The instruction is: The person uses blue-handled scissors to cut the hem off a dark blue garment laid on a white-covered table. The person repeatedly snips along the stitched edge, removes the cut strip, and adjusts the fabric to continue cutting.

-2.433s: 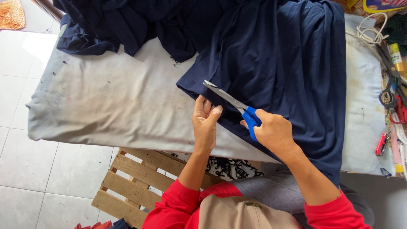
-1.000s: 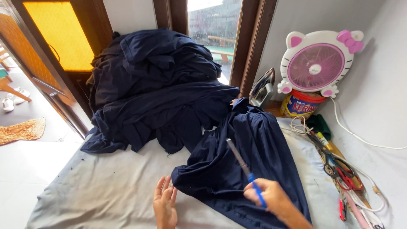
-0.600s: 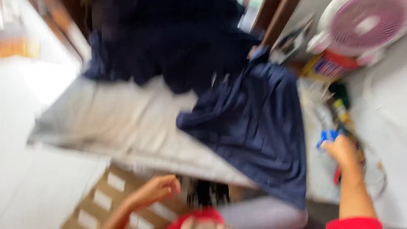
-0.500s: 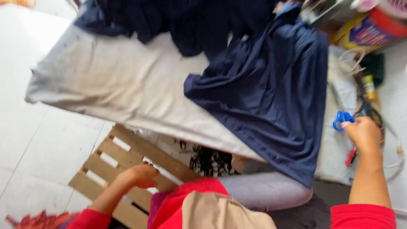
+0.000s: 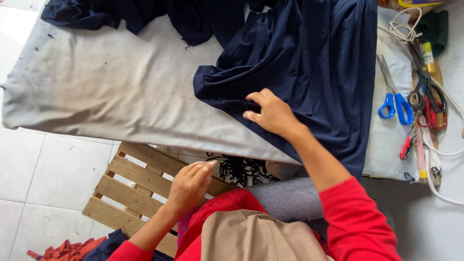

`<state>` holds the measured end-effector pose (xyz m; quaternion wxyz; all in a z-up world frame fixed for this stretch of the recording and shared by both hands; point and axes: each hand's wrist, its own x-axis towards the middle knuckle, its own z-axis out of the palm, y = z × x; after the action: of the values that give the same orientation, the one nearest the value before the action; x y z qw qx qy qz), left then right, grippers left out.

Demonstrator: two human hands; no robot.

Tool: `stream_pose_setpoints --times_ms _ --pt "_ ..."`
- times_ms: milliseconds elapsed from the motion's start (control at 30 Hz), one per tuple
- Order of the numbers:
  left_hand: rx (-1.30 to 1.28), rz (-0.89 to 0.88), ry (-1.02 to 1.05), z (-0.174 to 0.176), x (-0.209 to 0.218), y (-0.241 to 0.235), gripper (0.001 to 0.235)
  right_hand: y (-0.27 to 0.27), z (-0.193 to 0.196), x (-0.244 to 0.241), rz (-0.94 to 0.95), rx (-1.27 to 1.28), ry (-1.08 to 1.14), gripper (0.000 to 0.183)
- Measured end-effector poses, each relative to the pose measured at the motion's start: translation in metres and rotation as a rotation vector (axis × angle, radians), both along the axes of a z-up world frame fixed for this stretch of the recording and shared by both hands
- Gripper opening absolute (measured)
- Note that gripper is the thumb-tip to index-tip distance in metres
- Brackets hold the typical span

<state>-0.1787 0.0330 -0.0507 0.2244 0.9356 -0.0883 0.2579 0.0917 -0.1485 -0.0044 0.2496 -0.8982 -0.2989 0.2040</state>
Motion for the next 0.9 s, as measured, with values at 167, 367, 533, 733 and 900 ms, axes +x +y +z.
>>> stream_pose_setpoints --times_ms 167,367,533,733,900 --pt "-0.163 -0.041 -0.237 0.021 0.046 -0.015 0.022 0.003 -0.052 0.019 -0.422 0.223 -0.074 0.008" --pt "-0.308 0.016 -0.13 0.025 0.065 -0.006 0.022 -0.026 -0.007 0.005 -0.693 0.859 0.294 0.014" --pt "-0.323 0.065 -0.047 0.028 0.09 0.005 0.03 -0.044 0.017 0.017 -0.764 0.957 0.155 0.01" --pt "-0.391 0.155 -0.069 0.009 0.118 0.004 0.038 -0.075 0.09 -0.028 -0.477 0.942 0.322 0.023" --pt "-0.412 0.207 -0.085 -0.001 0.127 0.003 0.035 -0.065 0.077 -0.038 -0.21 0.46 0.156 0.017"
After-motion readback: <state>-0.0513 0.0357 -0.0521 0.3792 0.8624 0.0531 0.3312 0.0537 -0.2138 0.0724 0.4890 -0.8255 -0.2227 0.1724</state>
